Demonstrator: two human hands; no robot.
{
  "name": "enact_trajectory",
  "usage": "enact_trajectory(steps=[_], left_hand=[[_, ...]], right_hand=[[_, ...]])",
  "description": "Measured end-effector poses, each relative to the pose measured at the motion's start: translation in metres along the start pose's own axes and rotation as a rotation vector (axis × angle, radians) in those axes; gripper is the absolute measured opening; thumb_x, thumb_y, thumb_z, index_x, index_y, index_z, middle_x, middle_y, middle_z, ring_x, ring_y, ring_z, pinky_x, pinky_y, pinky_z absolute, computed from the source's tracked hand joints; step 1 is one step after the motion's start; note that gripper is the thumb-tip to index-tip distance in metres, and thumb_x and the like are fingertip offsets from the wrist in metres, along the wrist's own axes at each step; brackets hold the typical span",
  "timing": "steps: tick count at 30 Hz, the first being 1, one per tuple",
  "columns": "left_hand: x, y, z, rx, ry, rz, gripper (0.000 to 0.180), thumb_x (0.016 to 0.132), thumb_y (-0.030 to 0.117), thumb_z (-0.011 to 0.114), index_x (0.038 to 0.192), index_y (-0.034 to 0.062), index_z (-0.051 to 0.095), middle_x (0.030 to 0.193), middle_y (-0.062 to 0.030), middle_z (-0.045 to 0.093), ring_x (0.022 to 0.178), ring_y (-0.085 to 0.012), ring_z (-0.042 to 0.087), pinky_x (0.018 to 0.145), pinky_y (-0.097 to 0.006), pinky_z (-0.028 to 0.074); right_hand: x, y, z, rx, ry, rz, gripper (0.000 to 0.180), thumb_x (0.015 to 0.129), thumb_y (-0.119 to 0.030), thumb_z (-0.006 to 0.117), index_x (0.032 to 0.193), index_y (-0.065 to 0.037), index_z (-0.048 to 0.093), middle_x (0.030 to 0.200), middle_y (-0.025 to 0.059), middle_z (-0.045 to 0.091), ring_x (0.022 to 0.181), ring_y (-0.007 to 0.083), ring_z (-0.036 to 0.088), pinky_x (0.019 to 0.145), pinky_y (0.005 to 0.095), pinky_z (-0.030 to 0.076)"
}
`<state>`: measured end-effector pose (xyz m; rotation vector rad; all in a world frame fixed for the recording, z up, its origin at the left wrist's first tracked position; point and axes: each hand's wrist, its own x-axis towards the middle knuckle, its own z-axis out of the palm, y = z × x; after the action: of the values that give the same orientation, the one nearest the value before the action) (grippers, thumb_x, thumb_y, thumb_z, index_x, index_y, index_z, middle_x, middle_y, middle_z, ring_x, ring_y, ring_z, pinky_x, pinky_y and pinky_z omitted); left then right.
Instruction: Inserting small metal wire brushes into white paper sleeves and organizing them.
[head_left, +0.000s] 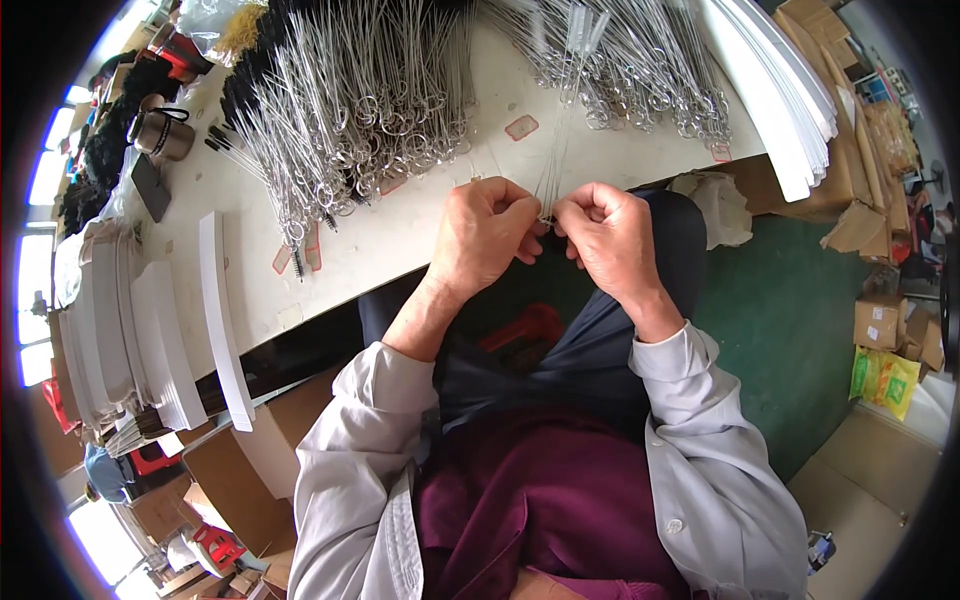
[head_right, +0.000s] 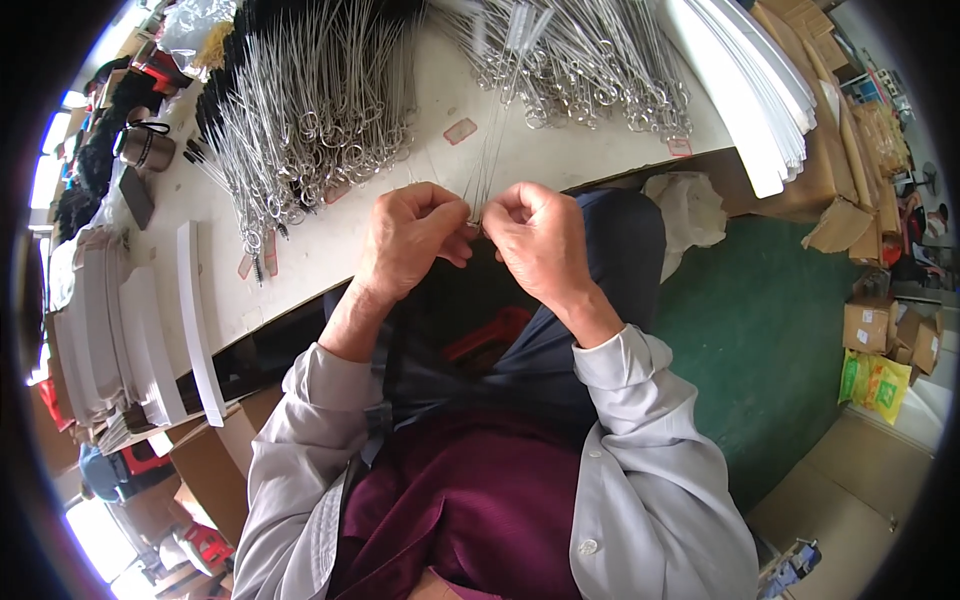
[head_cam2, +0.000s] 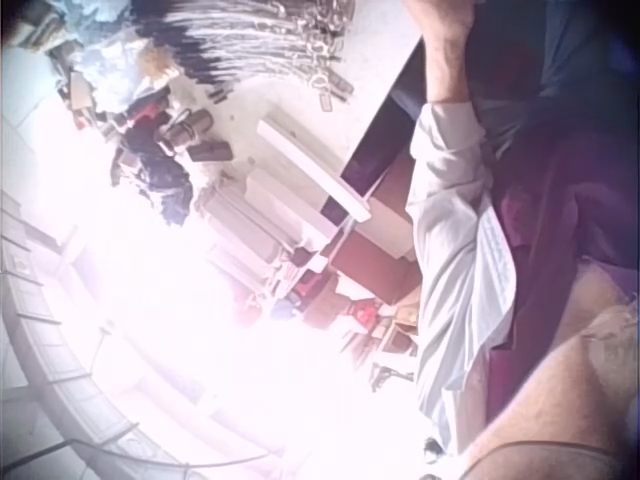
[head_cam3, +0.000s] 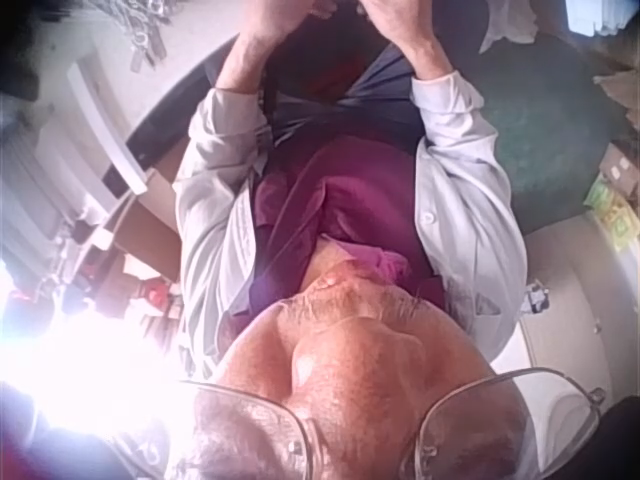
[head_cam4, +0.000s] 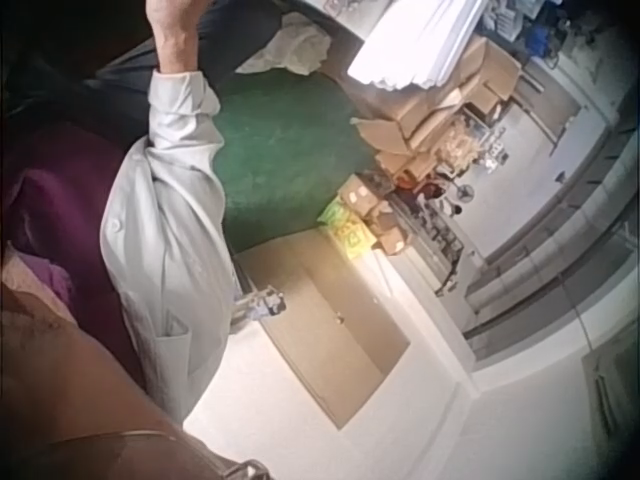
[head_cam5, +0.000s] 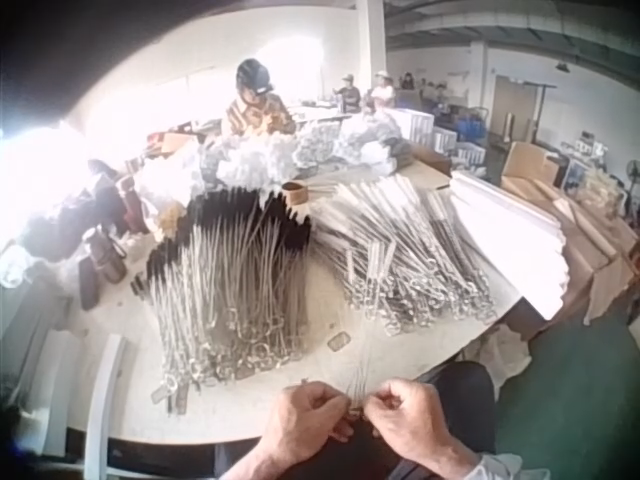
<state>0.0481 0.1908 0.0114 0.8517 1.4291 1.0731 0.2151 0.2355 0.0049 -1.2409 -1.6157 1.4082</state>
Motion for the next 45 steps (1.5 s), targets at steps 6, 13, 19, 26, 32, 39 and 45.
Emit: enact_trajectory(steps=[6,13,19,26,32,39,45], left_hand=[[0.001,-0.012,0.006,-0.081,0.021,0.061,0.018,0.095,0.008,0.063,0.101,-0.0090,0.062,0.084,-0.0160,0.072,0.067,-0.0187,0.071,0.060,-0.030,0.062],[-0.003,-0.013,0.004,-0.219,-0.027,-0.014,0.017,0.093,0.005,0.065,0.103,-0.0077,0.061,0.088,-0.0159,0.071,0.071,-0.0195,0.071,0.063,-0.031,0.062],[-0.006,-0.012,0.001,-0.360,-0.094,-0.092,0.018,0.092,0.002,0.068,0.105,-0.0078,0.061,0.091,-0.0156,0.071,0.074,-0.0205,0.071,0.070,-0.034,0.063],[-0.012,-0.013,0.007,-0.335,-0.087,-0.019,0.024,0.091,-0.003,0.064,0.113,-0.0121,0.061,0.090,-0.0150,0.071,0.072,-0.0165,0.070,0.065,-0.029,0.062],[-0.020,-0.010,0.017,-0.178,-0.053,0.068,0.031,0.092,-0.005,0.060,0.122,-0.0086,0.063,0.092,-0.0109,0.071,0.071,-0.0126,0.067,0.062,-0.027,0.059],[-0.044,-0.016,0.019,0.017,0.060,0.188,0.033,0.095,-0.006,0.057,0.127,-0.0044,0.063,0.093,-0.0111,0.070,0.072,-0.0124,0.066,0.064,-0.026,0.058],[-0.049,-0.023,0.010,-0.251,0.006,0.016,0.017,0.097,0.001,0.061,0.111,-0.0075,0.066,0.089,-0.0127,0.070,0.067,-0.0150,0.066,0.062,-0.029,0.058]], right_hand=[[0.002,0.001,0.000,0.101,0.014,0.093,0.011,0.089,-0.006,0.067,0.086,0.005,0.068,0.069,0.0045,0.069,0.055,0.0068,0.061,0.049,0.0220,0.049],[0.008,0.006,-0.004,0.320,-0.097,0.133,0.011,0.088,-0.002,0.064,0.096,0.005,0.066,0.078,0.0053,0.069,0.061,0.0077,0.063,0.047,0.0222,0.048],[0.011,0.011,-0.009,0.328,-0.095,0.099,0.009,0.092,-0.006,0.066,0.096,0.002,0.065,0.074,0.0035,0.066,0.061,0.0088,0.061,0.050,0.0225,0.048],[0.014,0.006,-0.008,0.359,-0.116,0.136,0.018,0.096,-0.015,0.064,0.104,0.001,0.066,0.084,0.0065,0.069,0.067,0.0103,0.064,0.057,0.0236,0.051],[0.016,-0.001,-0.011,0.422,-0.146,0.112,0.033,0.103,-0.032,0.062,0.102,0.000,0.069,0.089,0.0075,0.073,0.070,0.0103,0.066,0.061,0.0253,0.052],[0.013,0.000,0.005,0.546,-0.132,0.056,0.034,0.107,-0.028,0.053,0.119,0.000,0.068,0.092,0.0074,0.069,0.086,0.0142,0.066,0.079,0.0286,0.054],[0.002,-0.003,0.017,0.695,-0.077,0.006,0.038,0.110,-0.030,0.050,0.125,0.002,0.063,0.090,0.0056,0.065,0.085,0.0185,0.068,0.081,0.0329,0.056]])
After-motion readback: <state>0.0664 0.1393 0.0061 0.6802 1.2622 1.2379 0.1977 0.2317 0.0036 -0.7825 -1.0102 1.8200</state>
